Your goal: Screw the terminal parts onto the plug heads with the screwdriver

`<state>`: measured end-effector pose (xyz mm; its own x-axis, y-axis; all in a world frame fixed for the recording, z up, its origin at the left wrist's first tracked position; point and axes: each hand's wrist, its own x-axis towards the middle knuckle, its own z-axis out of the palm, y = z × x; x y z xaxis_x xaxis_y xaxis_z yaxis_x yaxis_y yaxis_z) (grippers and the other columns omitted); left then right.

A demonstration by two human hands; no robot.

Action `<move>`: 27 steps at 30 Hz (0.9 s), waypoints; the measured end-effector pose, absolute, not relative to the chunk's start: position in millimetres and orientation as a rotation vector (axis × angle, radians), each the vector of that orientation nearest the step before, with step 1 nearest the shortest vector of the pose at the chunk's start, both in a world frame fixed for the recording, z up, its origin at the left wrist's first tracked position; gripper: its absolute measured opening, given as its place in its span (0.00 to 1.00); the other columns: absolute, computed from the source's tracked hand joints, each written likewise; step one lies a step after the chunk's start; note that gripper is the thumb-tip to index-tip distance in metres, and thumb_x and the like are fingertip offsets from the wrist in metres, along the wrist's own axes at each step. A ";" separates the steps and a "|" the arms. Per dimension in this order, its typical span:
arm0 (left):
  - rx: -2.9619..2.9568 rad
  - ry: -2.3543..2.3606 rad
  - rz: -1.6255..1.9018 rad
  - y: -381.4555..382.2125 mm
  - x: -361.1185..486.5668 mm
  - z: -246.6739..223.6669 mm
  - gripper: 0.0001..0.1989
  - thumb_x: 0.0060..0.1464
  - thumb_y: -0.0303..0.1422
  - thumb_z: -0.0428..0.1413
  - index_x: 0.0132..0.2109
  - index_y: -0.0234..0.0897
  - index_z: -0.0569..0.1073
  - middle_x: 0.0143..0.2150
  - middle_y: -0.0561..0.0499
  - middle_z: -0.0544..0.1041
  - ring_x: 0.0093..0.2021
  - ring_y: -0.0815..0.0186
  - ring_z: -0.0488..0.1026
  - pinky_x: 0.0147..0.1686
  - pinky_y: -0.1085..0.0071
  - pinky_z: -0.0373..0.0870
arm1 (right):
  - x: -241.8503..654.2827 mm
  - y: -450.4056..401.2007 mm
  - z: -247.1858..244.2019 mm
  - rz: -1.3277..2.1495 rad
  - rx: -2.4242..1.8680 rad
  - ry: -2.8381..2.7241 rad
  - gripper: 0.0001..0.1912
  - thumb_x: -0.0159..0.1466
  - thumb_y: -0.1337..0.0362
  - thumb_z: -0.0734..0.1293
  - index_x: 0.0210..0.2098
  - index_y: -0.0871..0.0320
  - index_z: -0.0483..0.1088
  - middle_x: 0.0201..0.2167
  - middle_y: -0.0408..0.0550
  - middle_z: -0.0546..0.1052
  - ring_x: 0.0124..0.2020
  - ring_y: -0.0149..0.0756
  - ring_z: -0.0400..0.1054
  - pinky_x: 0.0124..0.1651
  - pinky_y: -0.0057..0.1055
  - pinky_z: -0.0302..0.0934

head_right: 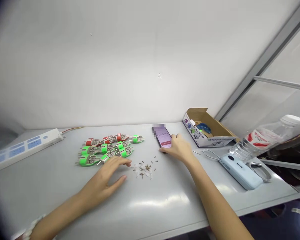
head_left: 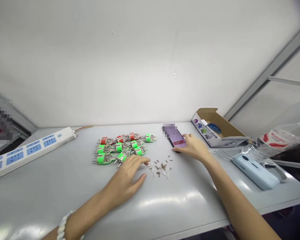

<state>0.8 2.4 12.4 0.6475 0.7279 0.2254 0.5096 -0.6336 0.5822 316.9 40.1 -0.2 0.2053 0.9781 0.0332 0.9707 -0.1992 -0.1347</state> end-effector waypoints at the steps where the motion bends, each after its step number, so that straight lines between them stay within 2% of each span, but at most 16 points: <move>1: 2.413 0.975 0.624 3.4 0.0 11.0 0.16 0.65 0.30 0.49 0.57 0.44 0.70 0.54 0.47 0.77 0.56 0.55 0.72 0.58 0.58 0.69 | 317.5 39.4 0.6 0.075 -2.323 -1.894 0.33 0.61 0.41 0.70 0.52 0.63 0.69 0.47 0.59 0.75 0.39 0.49 0.75 0.33 0.33 0.58; 6: 2.515 0.985 0.604 9.2 -2.9 6.8 0.14 0.66 0.30 0.48 0.55 0.41 0.71 0.53 0.45 0.77 0.54 0.54 0.71 0.58 0.56 0.66 | 315.3 36.3 3.8 0.009 -2.206 -1.848 0.28 0.66 0.47 0.67 0.57 0.61 0.67 0.49 0.58 0.74 0.38 0.47 0.75 0.35 0.34 0.59; 12: 2.725 1.007 0.645 19.8 -10.8 9.8 0.13 0.68 0.28 0.46 0.52 0.38 0.73 0.49 0.44 0.78 0.50 0.53 0.71 0.51 0.57 0.65 | 302.2 31.9 8.1 -0.004 -1.923 -1.853 0.13 0.72 0.58 0.59 0.47 0.57 0.71 0.41 0.51 0.78 0.35 0.42 0.74 0.35 0.33 0.60; 17: 2.783 1.106 0.715 29.9 -17.5 12.0 0.12 0.69 0.28 0.46 0.51 0.37 0.73 0.47 0.45 0.77 0.48 0.55 0.71 0.48 0.59 0.64 | 296.4 23.1 18.5 -0.017 -1.660 -1.827 0.17 0.75 0.57 0.53 0.42 0.56 0.71 0.28 0.47 0.78 0.31 0.40 0.73 0.35 0.33 0.60; 22: 2.800 1.219 0.736 39.1 -26.0 14.9 0.12 0.69 0.33 0.47 0.48 0.37 0.74 0.45 0.45 0.76 0.44 0.54 0.71 0.45 0.59 0.65 | 293.1 13.8 25.5 -0.090 -1.362 -1.784 0.19 0.76 0.54 0.53 0.40 0.56 0.70 0.31 0.48 0.78 0.33 0.40 0.73 0.38 0.33 0.62; 27: 2.760 1.234 0.473 53.6 -57.1 39.3 0.15 0.68 0.43 0.50 0.49 0.40 0.75 0.44 0.46 0.77 0.43 0.55 0.72 0.44 0.61 0.66 | 289.6 7.6 31.0 -0.192 -1.140 -1.721 0.14 0.75 0.60 0.57 0.36 0.55 0.69 0.26 0.44 0.73 0.26 0.36 0.66 0.32 0.31 0.57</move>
